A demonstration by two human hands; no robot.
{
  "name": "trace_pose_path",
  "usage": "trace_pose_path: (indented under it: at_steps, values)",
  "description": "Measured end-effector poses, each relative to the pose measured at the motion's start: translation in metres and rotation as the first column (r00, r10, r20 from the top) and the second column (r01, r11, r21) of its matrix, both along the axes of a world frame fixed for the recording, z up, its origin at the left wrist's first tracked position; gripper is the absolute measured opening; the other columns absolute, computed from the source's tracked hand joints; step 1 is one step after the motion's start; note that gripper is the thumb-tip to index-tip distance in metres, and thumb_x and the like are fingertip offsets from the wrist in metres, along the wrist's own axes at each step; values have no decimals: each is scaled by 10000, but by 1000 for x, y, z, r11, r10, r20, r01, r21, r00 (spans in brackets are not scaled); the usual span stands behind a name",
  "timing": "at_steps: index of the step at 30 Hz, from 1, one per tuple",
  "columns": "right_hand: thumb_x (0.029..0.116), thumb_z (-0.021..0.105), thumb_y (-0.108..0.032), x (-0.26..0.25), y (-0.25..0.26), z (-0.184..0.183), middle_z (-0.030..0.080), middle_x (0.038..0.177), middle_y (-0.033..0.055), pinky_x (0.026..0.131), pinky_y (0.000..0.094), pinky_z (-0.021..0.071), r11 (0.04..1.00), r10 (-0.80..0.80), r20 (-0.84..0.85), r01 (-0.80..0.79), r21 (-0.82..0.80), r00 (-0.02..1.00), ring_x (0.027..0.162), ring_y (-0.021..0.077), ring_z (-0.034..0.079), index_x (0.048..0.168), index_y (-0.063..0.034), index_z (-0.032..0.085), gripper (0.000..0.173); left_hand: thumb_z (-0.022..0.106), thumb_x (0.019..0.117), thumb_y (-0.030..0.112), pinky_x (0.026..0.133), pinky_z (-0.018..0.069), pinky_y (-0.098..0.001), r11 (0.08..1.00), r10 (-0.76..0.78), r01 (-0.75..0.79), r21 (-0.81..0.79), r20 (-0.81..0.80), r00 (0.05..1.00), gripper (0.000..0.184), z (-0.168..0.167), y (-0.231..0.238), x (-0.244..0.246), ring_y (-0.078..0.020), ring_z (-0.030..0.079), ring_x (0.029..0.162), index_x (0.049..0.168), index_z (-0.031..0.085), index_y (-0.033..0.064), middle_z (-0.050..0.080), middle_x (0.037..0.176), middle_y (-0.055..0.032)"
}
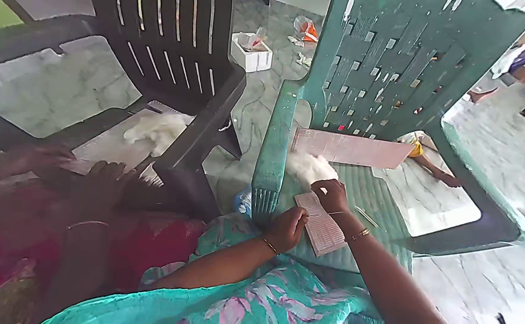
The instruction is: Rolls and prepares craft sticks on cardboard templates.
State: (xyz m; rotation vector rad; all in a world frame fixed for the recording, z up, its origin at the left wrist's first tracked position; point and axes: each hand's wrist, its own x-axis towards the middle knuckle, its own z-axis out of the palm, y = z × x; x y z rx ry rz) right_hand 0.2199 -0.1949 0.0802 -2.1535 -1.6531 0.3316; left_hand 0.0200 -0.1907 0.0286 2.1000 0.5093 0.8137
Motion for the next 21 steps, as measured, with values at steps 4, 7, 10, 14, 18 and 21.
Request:
trace_pose_path:
  at_steps: [4,7,10,14,18,21]
  values:
    - [968,674,-144,3,-30,5,757,1051,151,992,492,509,983,-50,-196,83,165,979,1065,277,701,1039,-14,771,177,437,1075,135,898,562,-359,1000,12,-12,-2,41,999,300,-3,0,1,-270,690,960,1130,628,-89,681,1038,-227]
    - [980,668,-103,5,-44,11,719,989,102,859,332,542,933,-189,-514,317,172,837,919,135,671,1075,23,706,163,430,1075,133,895,559,-351,999,35,-35,-13,57,998,309,-3,0,1,-262,684,950,1143,621,-100,679,1039,-230]
    - [1011,573,-33,5,-57,12,692,932,32,775,270,534,856,-140,-830,487,173,540,850,92,648,1067,-18,633,84,424,1069,132,889,556,-341,999,51,-50,-16,63,997,311,-5,1,0,-246,674,941,1150,606,-107,668,1031,-226]
    - [1050,518,-49,3,-67,16,679,963,45,748,296,546,772,-116,-956,630,84,268,850,127,654,1064,-57,596,80,417,1066,131,895,553,-334,997,75,-74,-16,66,995,327,-8,1,1,-239,680,956,1162,612,-114,679,1042,-231]
    - [1065,505,-79,6,-72,13,616,994,33,718,286,522,687,-122,-983,726,19,141,831,110,614,1133,-70,564,91,412,1069,130,909,546,-345,994,109,-108,-26,60,992,341,-8,2,2,-239,676,974,1175,630,-110,683,1056,-234]
    - [1068,504,-97,10,-75,13,595,1075,56,753,311,518,637,-77,-996,771,-22,36,899,132,609,1197,-68,538,137,431,1061,118,930,530,-328,986,145,-143,-81,19,989,337,3,3,8,-224,669,1001,1170,661,-104,691,1079,-228]
